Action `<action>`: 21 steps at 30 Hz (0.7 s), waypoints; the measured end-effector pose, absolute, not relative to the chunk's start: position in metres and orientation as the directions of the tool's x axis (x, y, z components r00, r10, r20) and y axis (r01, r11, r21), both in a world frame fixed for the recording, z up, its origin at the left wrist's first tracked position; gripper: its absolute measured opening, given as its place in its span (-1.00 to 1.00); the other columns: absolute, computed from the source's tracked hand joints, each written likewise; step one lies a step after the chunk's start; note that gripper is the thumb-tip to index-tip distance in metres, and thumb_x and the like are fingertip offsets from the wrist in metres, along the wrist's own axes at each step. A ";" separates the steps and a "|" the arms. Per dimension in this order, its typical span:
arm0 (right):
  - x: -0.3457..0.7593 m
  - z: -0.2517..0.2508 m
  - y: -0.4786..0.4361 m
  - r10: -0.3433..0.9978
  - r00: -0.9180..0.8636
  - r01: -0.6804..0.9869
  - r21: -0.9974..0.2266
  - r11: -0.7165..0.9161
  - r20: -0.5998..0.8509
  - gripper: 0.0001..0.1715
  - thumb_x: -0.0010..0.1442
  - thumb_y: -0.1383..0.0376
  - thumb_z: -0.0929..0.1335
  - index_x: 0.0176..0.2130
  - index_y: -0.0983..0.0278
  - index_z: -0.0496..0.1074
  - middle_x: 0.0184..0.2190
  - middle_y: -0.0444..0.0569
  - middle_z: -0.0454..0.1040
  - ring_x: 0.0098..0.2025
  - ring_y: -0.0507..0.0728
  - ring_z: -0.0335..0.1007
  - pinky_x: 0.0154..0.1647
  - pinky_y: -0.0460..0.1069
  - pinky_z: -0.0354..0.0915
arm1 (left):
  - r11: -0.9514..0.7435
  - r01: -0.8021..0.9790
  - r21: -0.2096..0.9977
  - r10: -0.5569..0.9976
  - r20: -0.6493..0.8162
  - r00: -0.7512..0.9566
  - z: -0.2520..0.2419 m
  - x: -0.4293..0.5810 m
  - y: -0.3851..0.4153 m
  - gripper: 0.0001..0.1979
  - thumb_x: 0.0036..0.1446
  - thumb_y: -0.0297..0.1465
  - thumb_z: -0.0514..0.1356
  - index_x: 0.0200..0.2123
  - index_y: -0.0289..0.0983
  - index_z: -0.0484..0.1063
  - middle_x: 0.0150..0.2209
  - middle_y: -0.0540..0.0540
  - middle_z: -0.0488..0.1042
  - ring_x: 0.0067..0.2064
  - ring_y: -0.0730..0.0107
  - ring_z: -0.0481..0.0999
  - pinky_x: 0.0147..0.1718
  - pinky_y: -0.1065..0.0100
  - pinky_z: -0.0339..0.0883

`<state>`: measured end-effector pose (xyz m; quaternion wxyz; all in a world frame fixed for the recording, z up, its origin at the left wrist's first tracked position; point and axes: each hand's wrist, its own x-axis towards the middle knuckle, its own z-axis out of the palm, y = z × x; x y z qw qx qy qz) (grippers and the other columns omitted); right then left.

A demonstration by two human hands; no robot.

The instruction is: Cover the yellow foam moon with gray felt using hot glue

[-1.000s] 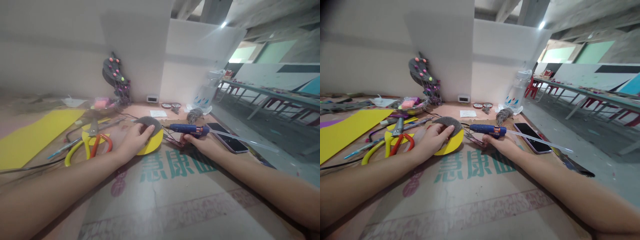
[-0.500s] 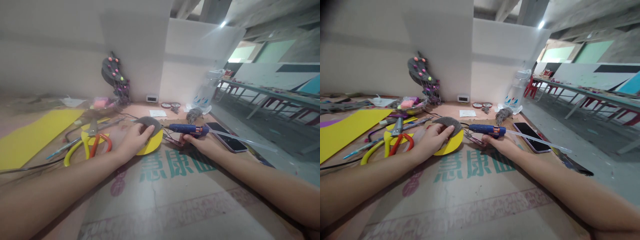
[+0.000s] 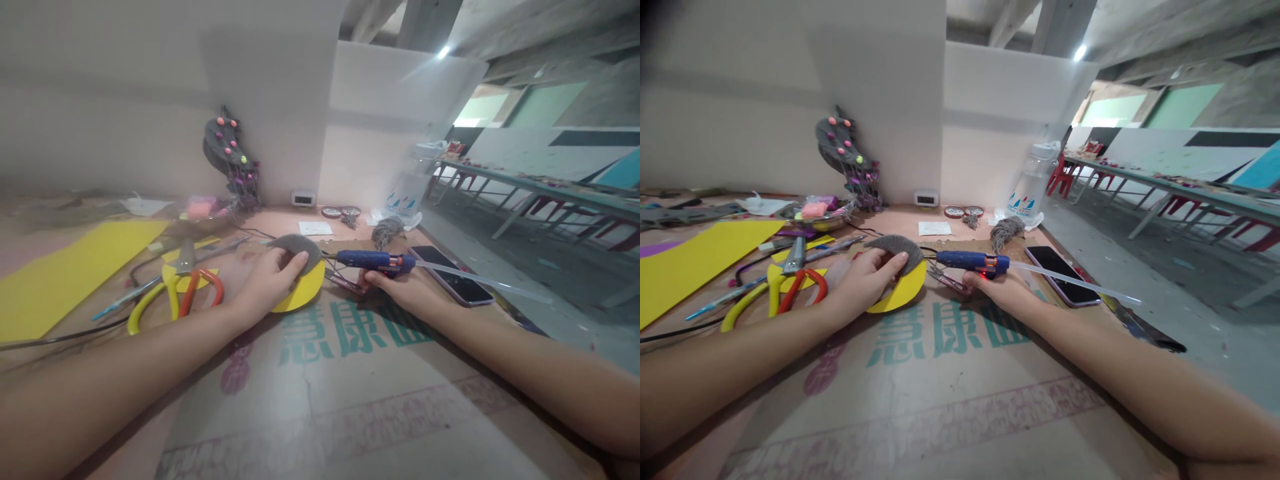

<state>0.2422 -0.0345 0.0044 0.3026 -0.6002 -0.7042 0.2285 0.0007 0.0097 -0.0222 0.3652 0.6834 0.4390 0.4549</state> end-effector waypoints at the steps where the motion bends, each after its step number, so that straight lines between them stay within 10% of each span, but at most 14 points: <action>1: 0.242 0.004 -0.035 0.985 -0.082 0.720 -0.674 0.166 0.154 -0.68 0.12 0.09 0.30 -0.44 0.26 0.48 -0.42 -0.04 0.56 -0.29 0.18 0.48 -0.18 0.03 0.35 | -0.347 0.267 0.899 0.932 0.301 0.200 -0.022 0.001 0.010 -0.64 0.14 -0.11 0.11 -0.26 -0.29 0.45 -0.35 -0.04 0.53 -0.40 0.39 0.44 -0.50 0.43 0.22; 21: 0.242 0.007 -0.037 0.977 -0.130 0.730 -0.651 0.209 0.167 -0.67 0.16 0.09 0.27 -0.42 0.25 0.47 -0.40 -0.04 0.55 -0.30 0.15 0.47 -0.17 0.00 0.35 | -0.341 0.284 0.896 0.936 0.294 0.195 -0.023 0.001 0.009 -0.64 0.12 -0.09 0.11 -0.28 -0.27 0.46 -0.51 0.00 0.46 -0.46 0.37 0.40 -0.50 0.40 0.22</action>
